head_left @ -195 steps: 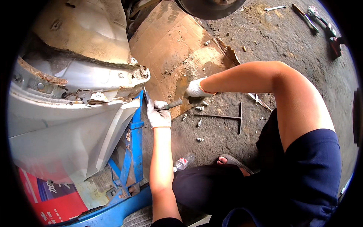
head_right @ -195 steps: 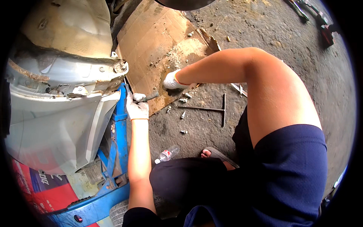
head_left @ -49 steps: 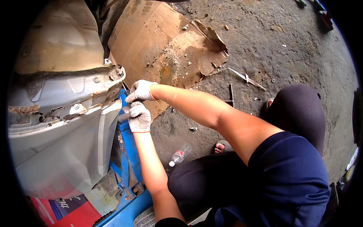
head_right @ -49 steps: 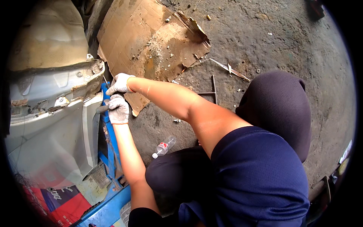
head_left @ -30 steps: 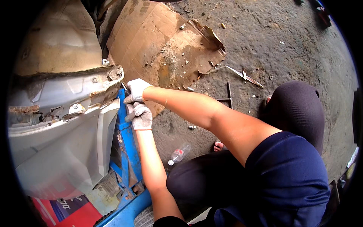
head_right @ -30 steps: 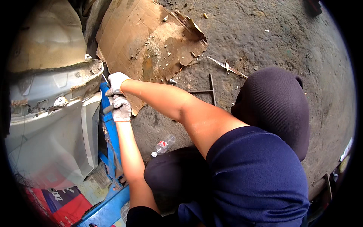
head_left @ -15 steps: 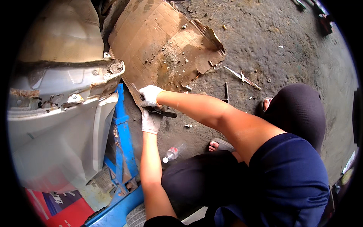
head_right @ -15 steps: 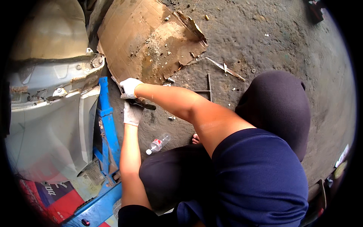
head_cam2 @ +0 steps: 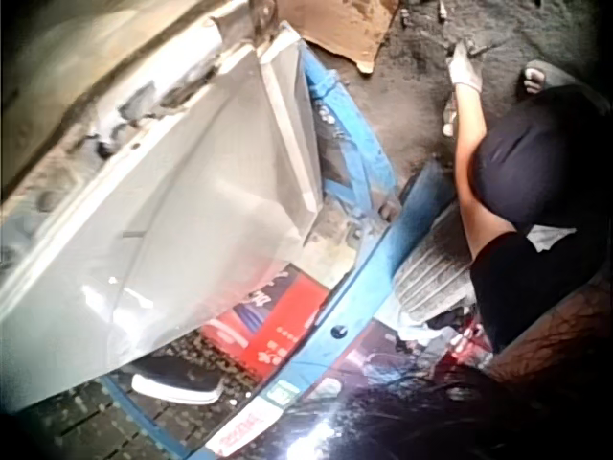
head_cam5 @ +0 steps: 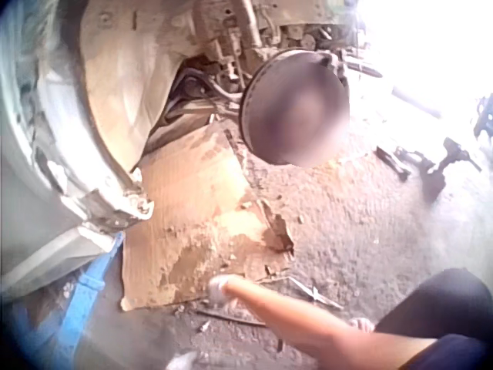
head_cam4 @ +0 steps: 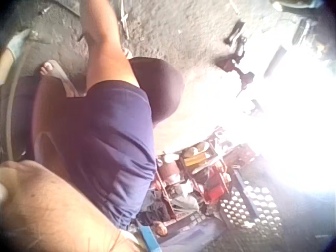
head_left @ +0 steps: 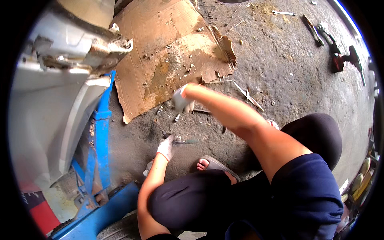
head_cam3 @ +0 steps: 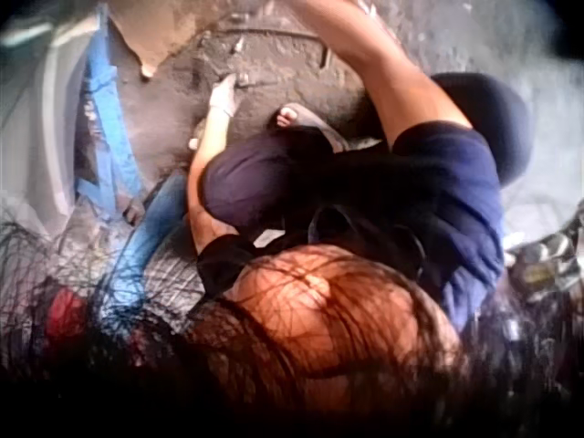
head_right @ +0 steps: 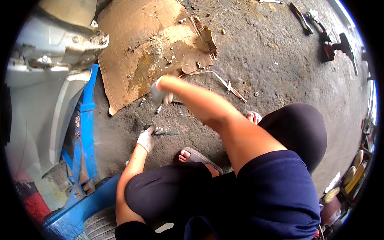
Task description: The person uses a screwdriver and a metal prying tool to repair a damaged white car panel, then applies a liquid from a plastic bottle to the area.
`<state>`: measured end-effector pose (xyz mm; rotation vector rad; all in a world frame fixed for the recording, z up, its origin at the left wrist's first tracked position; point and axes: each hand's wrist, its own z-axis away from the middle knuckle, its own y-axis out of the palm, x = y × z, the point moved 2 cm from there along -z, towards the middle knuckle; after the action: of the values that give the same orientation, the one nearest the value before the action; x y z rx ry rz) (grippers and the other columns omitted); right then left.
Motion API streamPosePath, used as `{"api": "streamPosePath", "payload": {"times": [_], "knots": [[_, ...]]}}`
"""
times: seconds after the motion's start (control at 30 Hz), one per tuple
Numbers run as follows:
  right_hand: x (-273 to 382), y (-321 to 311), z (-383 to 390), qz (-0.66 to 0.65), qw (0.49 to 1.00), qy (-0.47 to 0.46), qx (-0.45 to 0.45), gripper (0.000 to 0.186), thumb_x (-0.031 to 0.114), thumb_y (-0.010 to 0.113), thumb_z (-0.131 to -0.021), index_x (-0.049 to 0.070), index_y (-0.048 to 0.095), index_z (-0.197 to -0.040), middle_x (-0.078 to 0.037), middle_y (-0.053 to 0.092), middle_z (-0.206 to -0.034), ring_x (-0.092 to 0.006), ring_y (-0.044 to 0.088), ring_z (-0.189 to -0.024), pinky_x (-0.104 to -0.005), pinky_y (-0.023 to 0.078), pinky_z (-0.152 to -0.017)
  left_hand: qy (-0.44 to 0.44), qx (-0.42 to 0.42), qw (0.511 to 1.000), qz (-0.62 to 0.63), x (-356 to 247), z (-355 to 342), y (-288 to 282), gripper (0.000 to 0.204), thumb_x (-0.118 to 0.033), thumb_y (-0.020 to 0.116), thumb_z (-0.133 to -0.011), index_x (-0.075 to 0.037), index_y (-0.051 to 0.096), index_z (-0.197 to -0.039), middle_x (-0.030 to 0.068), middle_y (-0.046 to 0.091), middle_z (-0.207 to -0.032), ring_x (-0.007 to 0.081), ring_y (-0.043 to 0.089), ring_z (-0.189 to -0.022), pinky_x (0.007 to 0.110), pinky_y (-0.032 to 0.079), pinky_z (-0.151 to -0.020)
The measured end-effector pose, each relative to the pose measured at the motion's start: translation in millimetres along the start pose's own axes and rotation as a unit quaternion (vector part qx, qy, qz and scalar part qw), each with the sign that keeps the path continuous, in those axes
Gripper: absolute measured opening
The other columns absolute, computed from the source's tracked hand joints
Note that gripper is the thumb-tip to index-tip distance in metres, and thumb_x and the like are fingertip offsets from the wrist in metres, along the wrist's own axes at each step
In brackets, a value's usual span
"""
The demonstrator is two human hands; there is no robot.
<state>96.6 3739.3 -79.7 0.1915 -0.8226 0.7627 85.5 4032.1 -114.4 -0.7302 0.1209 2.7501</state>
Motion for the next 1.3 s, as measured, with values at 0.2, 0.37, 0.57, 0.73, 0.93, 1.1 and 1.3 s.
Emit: {"api": "streamPosePath", "payload": {"times": [0.2, 0.37, 0.57, 0.73, 0.93, 1.1, 1.3], "knots": [[-111, -84, 35, 0.103, 0.814, 0.062, -0.568, 0.033, 0.022, 0.062, -0.083, 0.009, 0.069, -0.113, -0.02, 0.072, -0.107, -0.0395, 0.068, -0.102, -0.0444, 0.055, -0.087, 0.025, 0.042, 0.996, -0.075, 20, -7, 21, 0.015, -0.01, 0.069, -0.092, -0.011, 0.056, -0.098, 0.0038, 0.06, -0.087, 0.0199, 0.063, -0.078, 0.045, 0.058, -0.071], [-81, -73, -2, 0.177, 0.84, 0.072, -0.507, 0.029, 0.018, 0.06, -0.084, 0.012, 0.071, -0.11, -0.021, 0.072, -0.105, -0.0393, 0.068, -0.101, -0.0457, 0.055, -0.087, 0.03, 0.099, 0.993, -0.054, 19, -2, 23, 0.014, -0.01, 0.068, -0.094, -0.015, 0.058, -0.101, 0.0039, 0.066, -0.094, 0.0206, 0.066, -0.085, 0.044, 0.058, -0.073], [-122, -82, -11, 0.164, 0.824, 0.074, -0.537, 0.026, 0.021, 0.061, -0.085, 0.011, 0.071, -0.107, -0.021, 0.071, -0.102, -0.0409, 0.067, -0.099, -0.0473, 0.054, -0.087, 0.004, 0.098, 0.995, -0.002, 20, -4, 35, 0.012, -0.013, 0.069, -0.094, -0.011, 0.058, -0.1, 0.0064, 0.065, -0.093, 0.0225, 0.065, -0.084, 0.046, 0.058, -0.073], [-114, -70, -20, 0.199, 0.8, 0.0, -0.566, 0.028, 0.027, 0.068, -0.083, 0.011, 0.067, -0.106, -0.02, 0.068, -0.102, -0.0398, 0.065, -0.101, -0.0469, 0.052, -0.089, -0.035, 0.079, 0.996, 0.014, 24, -12, 33, 0.011, -0.016, 0.067, -0.095, -0.01, 0.06, -0.1, 0.0056, 0.062, -0.087, 0.0202, 0.062, -0.077, 0.045, 0.057, -0.07], [-128, -80, -16, 0.181, 0.801, 0.048, -0.569, 0.029, 0.026, 0.068, -0.083, 0.012, 0.069, -0.108, -0.02, 0.069, -0.099, -0.0412, 0.065, -0.098, -0.0467, 0.052, -0.087, -0.034, 0.088, 0.996, -0.002, 22, -13, 50, 0.01, -0.018, 0.066, -0.096, -0.011, 0.061, -0.099, 0.004, 0.061, -0.088, 0.0194, 0.061, -0.079, 0.043, 0.055, -0.07], [-89, -59, -3, -0.025, 0.782, -0.124, -0.61, 0.031, 0.022, 0.066, -0.087, 0.011, 0.069, -0.115, -0.018, 0.072, -0.102, -0.034, 0.07, -0.095, -0.0394, 0.055, -0.086, -0.038, 0.081, 0.996, 0.023, 26, -6, 41, 0.009, -0.018, 0.066, -0.096, -0.011, 0.061, -0.098, 0.003, 0.06, -0.087, 0.0196, 0.061, -0.079, 0.044, 0.055, -0.07], [-17, -34, -21, -0.159, 0.828, -0.189, -0.503, 0.029, 0.018, 0.065, -0.092, 0.0, 0.069, -0.115, -0.012, 0.075, -0.103, -0.0197, 0.072, -0.091, -0.0333, 0.056, -0.084, -0.091, 0.115, 0.989, 0.011, 34, -36, 53, 0.009, -0.021, 0.067, -0.095, -0.014, 0.061, -0.096, -0.0002, 0.058, -0.083, 0.0171, 0.059, -0.077, 0.037, 0.053, -0.076]]}}
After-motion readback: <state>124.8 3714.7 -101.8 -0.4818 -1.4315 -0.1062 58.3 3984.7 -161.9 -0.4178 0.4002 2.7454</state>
